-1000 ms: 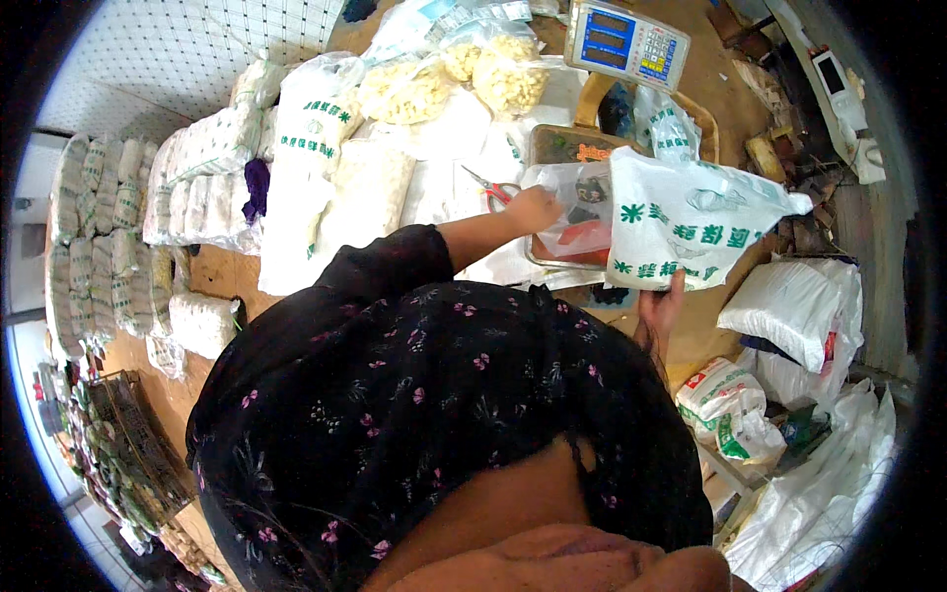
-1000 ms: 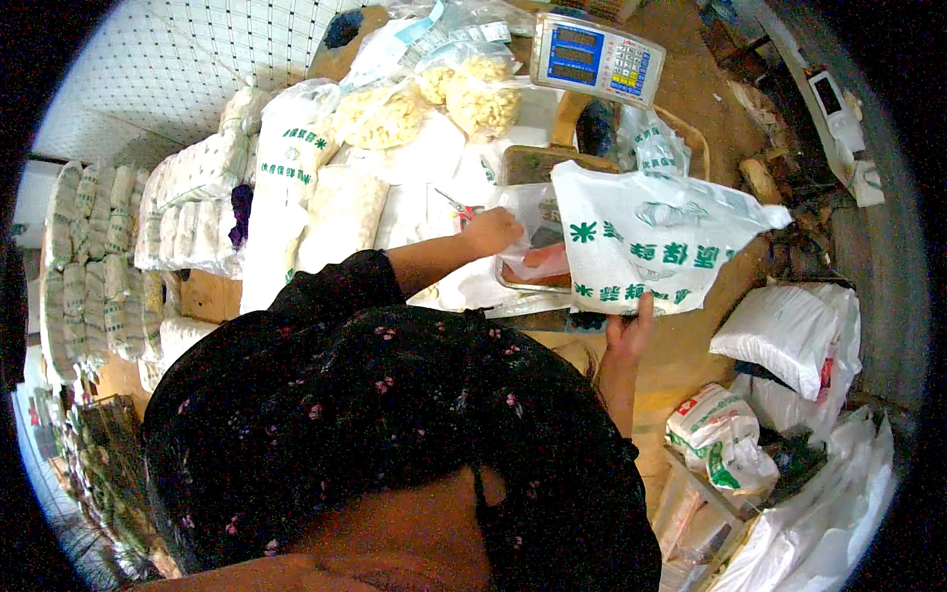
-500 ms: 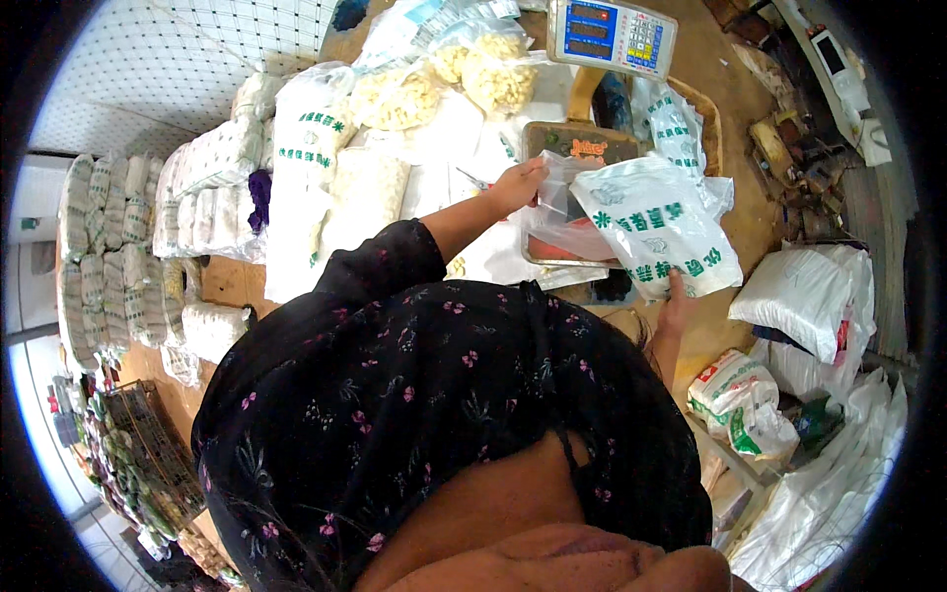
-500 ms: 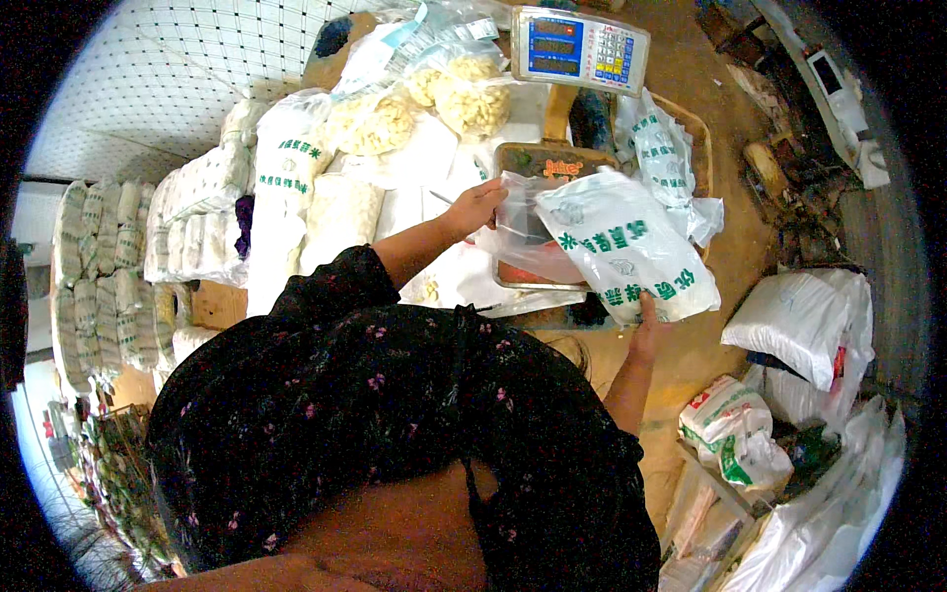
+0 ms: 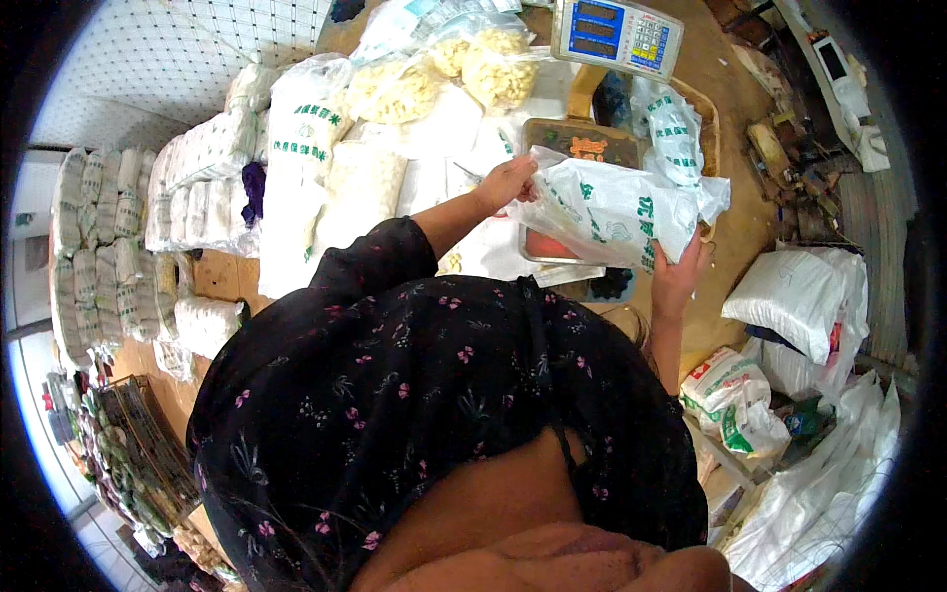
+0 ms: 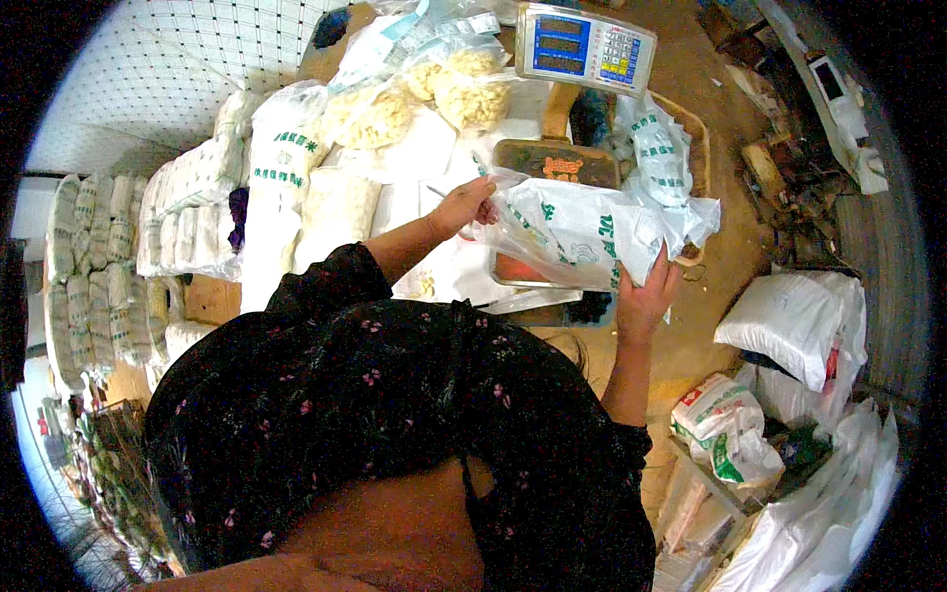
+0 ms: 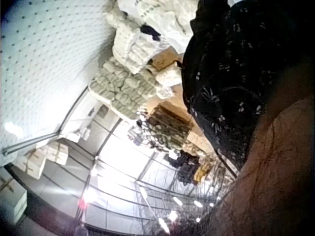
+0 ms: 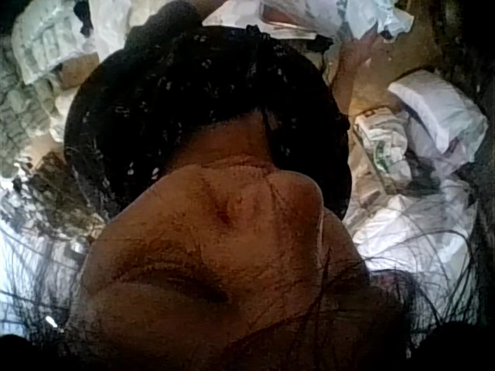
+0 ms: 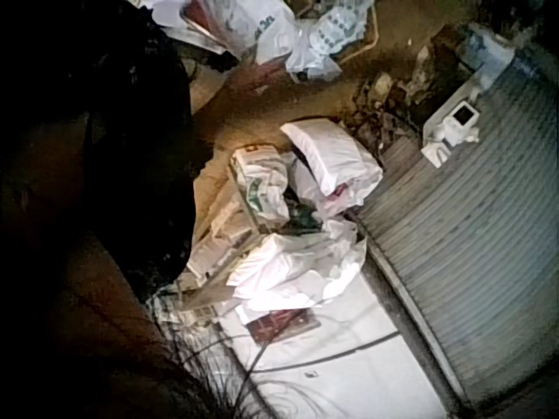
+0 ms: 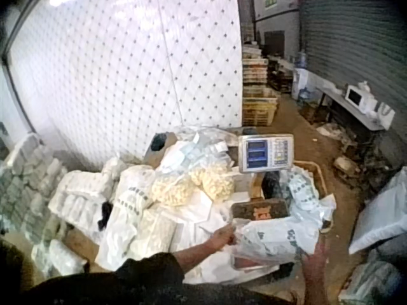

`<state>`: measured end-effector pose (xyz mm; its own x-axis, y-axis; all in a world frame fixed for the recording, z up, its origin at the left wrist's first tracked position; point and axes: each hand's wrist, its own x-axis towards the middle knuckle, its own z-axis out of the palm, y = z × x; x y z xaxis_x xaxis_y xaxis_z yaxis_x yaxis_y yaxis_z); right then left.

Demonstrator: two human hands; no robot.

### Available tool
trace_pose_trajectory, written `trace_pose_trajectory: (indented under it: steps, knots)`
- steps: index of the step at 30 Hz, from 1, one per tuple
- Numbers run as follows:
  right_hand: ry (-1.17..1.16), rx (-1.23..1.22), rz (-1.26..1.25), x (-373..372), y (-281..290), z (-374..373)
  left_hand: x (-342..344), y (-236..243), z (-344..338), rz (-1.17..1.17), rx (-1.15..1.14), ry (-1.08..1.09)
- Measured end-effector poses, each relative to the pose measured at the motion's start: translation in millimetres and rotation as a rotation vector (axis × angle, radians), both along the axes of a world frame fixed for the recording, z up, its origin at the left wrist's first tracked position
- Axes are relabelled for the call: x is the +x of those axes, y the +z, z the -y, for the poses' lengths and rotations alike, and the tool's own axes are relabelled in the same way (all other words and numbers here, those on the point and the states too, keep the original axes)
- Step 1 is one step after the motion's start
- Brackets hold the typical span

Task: The person scoops garlic cloves from a large sack into small plastic bags, weighs each bag on a digital scale, and adjusts the contents to reach a target weight. The person then ties the bags and places them aside.

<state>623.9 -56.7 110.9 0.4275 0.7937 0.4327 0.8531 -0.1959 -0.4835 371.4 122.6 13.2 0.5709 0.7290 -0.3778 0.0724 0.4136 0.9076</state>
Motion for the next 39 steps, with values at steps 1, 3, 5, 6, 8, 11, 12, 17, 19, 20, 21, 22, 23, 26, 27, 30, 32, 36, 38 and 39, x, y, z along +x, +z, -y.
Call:
trace_pose_trajectory:
  steps: [1,3,5,6,8,11,12,17,19,20,21,22,23,26,27,30,32,36,38,39]
  knots:
    - [0.019,0.005,0.029,1,1,-2,-2,1,-1,-0.008,0.007,-0.009]
    - [0.073,0.029,0.130,4,2,-11,-6,6,-1,-0.023,0.024,-0.025]
    - [0.118,0.031,0.202,2,6,-19,-6,13,-1,-0.037,0.007,-0.018]
    - [0.141,0.021,0.223,-3,12,-23,-7,15,0,-0.043,-0.002,-0.012]
    - [0.179,0.011,0.257,-11,17,-30,-10,4,-5,-0.018,-0.046,0.034]
    - [0.197,0.017,0.284,-15,22,-40,-19,-3,-11,0.018,-0.070,0.065]
    - [0.189,0.021,0.285,-13,24,-43,-23,-5,-13,0.029,-0.072,0.072]
    - [0.281,0.011,0.282,-18,29,-46,-36,-7,-15,0.043,-0.058,0.010]
    - [0.301,-0.023,0.280,-23,32,-50,-38,-7,-13,0.034,-0.053,0.012]
    - [0.309,-0.007,0.296,-26,37,-50,-39,-8,-12,0.024,-0.054,0.015]
    - [0.316,0.009,0.312,-29,45,-51,-39,-8,-12,0.014,-0.054,0.018]
    - [0.323,0.026,0.328,-30,48,-52,-39,-8,-12,-0.002,-0.071,0.026]
    - [0.343,0.025,0.317,-29,47,-54,-38,-8,-13,-0.017,-0.087,0.033]
    - [0.366,0.044,0.327,-28,49,-59,-38,-8,-12,0.013,-0.080,0.027]
    - [0.360,0.064,0.351,-29,58,-59,-40,-8,-10,0.031,-0.071,0.026]
    - [0.390,0.053,0.345,-29,56,-62,-38,-6,-11,-0.034,-0.109,0.061]
    - [0.386,0.069,0.346,-27,57,-61,-39,-4,-9,-0.015,-0.071,0.050]
    - [0.378,0.122,0.371,-24,58,-60,-41,-10,-11,-0.018,-0.064,0.056]
    - [0.378,0.075,0.311,-19,50,-59,-41,-8,-9,-0.007,-0.072,0.048]
    - [0.350,0.095,0.327,-20,54,-58,-42,-7,-7,-0.003,-0.078,0.054]
